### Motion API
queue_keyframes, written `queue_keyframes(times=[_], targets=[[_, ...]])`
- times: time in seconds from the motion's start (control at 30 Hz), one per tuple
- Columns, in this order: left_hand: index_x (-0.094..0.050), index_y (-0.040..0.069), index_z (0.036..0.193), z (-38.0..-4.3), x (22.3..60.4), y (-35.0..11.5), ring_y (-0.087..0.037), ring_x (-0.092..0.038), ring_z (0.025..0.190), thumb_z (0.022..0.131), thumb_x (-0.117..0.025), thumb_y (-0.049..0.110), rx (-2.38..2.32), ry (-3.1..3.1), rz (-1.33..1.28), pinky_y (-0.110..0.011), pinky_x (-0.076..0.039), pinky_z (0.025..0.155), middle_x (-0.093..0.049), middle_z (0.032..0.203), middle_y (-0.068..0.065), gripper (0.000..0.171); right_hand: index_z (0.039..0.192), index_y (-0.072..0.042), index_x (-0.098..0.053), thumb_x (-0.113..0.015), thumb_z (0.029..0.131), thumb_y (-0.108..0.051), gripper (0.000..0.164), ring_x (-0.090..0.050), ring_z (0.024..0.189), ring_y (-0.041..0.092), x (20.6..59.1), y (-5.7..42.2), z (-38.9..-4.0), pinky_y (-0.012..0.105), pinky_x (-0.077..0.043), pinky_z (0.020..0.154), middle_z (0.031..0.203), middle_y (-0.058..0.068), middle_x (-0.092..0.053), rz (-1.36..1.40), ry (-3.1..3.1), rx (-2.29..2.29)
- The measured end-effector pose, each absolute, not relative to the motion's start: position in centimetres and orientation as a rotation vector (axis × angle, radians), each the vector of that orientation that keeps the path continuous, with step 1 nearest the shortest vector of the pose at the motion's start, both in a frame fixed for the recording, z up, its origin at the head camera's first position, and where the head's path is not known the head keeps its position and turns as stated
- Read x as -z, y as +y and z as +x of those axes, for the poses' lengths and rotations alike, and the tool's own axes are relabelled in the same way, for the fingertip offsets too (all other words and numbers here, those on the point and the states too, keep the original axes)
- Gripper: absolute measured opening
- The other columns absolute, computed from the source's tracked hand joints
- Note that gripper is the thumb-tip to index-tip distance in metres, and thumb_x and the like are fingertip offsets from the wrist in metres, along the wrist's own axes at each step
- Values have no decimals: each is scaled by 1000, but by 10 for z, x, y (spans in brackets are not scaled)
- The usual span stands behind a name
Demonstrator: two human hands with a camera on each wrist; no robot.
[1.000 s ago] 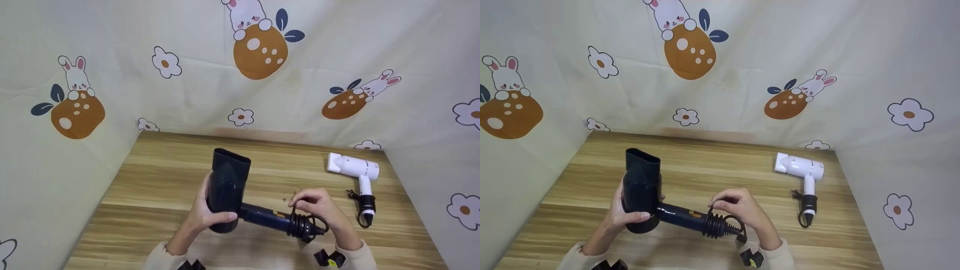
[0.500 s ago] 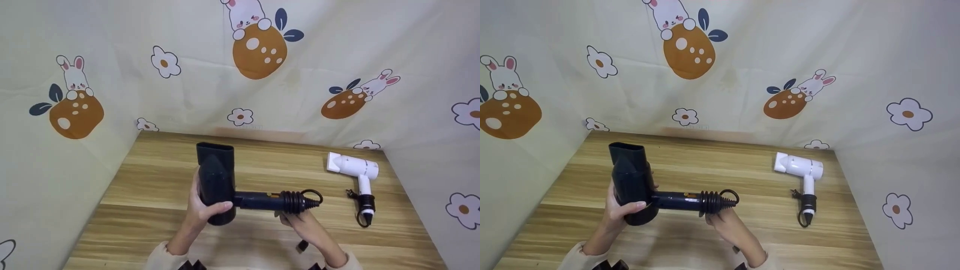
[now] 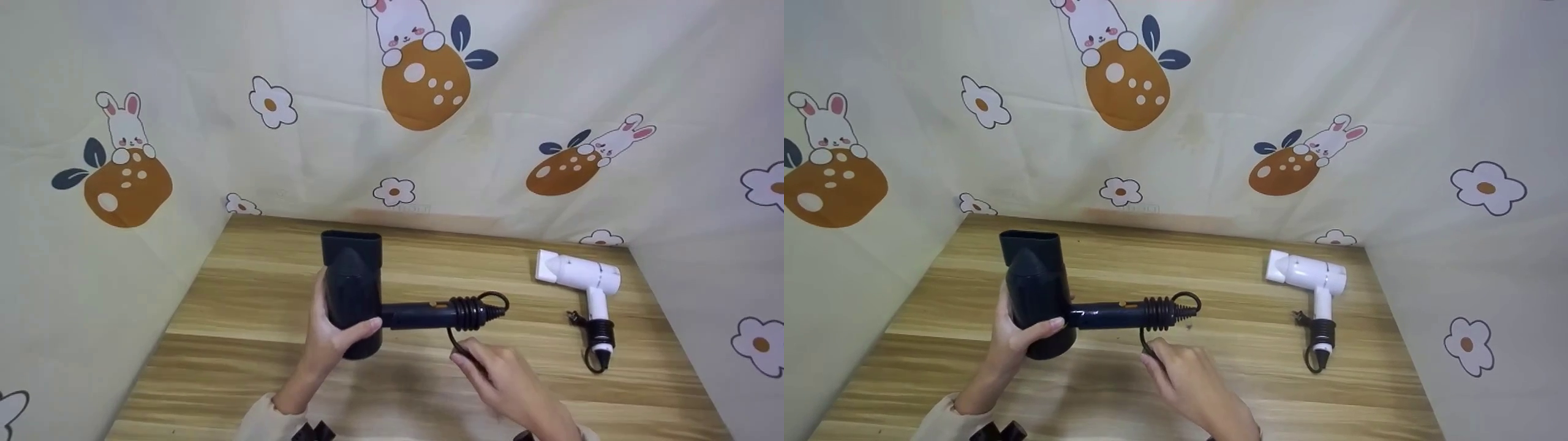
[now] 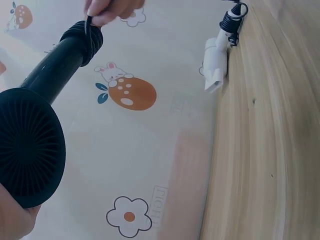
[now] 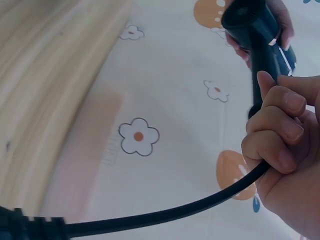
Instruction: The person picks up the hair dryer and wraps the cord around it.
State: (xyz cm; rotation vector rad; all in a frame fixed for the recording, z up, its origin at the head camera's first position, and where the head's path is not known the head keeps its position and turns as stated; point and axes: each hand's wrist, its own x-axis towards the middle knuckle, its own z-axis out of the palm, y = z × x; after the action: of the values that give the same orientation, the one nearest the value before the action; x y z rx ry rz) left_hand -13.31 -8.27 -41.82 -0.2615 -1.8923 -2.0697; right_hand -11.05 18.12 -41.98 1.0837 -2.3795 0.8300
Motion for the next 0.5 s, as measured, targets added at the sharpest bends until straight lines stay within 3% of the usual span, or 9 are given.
queue_keyframes(times=[0.23,0.5], targets=[[-31,5,138,-137,425,-83,-18,-55,102,62,-80,0,2035,-1971,-367,-28,-46,89,-51,120,-10,91,84,-15,-64,-66,84,-14,3,-44,55,-9,407,189,-109,4,-37,49,67,-12,-59,1078,-2364,-844],[-30,7,139,-140,425,-82,-19,-57,99,61,-82,5,2022,-2088,-465,-33,-46,89,-53,119,-12,93,83,-17,-67,-78,72,-18,16,-54,62,-2,397,199,-119,7,-42,56,76,-8,-67,1076,-2321,-802]])
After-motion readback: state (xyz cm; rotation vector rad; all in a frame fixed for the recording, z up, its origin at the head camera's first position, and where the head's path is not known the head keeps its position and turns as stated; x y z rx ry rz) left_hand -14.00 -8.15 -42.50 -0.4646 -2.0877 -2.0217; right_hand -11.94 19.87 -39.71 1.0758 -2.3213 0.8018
